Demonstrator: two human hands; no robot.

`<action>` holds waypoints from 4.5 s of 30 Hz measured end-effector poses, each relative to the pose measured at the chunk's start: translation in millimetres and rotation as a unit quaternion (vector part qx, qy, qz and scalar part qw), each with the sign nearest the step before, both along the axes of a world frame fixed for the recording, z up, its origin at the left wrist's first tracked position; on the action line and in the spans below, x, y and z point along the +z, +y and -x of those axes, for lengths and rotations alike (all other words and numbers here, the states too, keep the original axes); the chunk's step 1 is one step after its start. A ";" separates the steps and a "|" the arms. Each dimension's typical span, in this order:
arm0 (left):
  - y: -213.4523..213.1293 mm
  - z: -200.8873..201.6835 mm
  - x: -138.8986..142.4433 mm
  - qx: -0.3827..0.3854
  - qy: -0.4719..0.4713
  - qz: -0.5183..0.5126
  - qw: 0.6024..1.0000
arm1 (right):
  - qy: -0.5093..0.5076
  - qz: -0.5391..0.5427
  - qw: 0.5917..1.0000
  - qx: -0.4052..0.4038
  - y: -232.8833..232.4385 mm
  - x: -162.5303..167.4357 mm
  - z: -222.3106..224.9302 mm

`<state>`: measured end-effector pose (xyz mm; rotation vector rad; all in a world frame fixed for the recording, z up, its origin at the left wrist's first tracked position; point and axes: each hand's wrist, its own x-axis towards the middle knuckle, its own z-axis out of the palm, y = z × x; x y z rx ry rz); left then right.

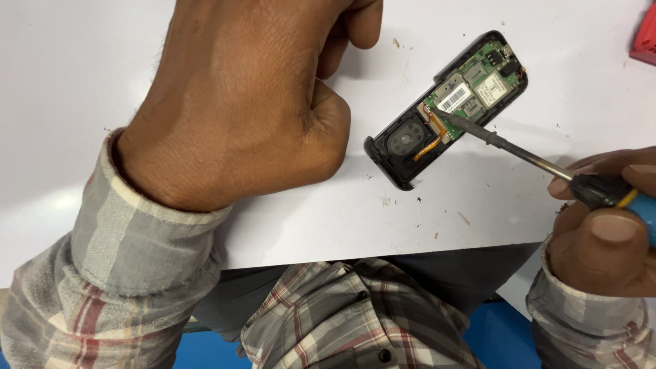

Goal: The person uses a screwdriver to loosen screws on a disassembled mobile phone, then uses a soldering iron to heat and remove a small component from the circuit board. The person continues to manipulate the board and components with both hands.

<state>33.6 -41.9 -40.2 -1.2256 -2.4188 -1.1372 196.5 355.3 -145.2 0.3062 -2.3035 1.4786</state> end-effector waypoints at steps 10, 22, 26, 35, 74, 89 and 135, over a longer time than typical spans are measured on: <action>-0.4 0.9 -1.4 0.000 0.001 0.006 1.000 | -0.003 0.001 1.000 0.000 -0.4 -0.3 -1.8; -0.1 1.4 -1.5 0.000 0.001 -0.001 1.000 | -0.005 0.002 1.000 0.002 0.6 -0.1 0.3; -0.6 1.4 -1.6 -0.003 0.001 -0.004 1.000 | -0.009 0.003 1.000 0.004 1.0 -0.4 0.8; -1.5 0.9 -0.7 0.000 0.003 0.002 1.000 | -0.012 0.006 1.000 0.003 2.4 -1.2 1.6; -2.0 1.4 -3.3 -0.007 0.016 -0.003 1.000 | -0.003 -0.015 1.000 -0.011 1.5 -2.2 1.9; -1.2 2.1 -4.0 -0.008 0.020 0.001 1.000 | -0.004 0.004 1.000 -0.005 6.1 -5.8 0.9; -1.6 2.7 -4.1 -0.006 0.015 0.001 1.000 | 0.023 -0.040 0.998 -0.040 -2.7 -5.6 1.0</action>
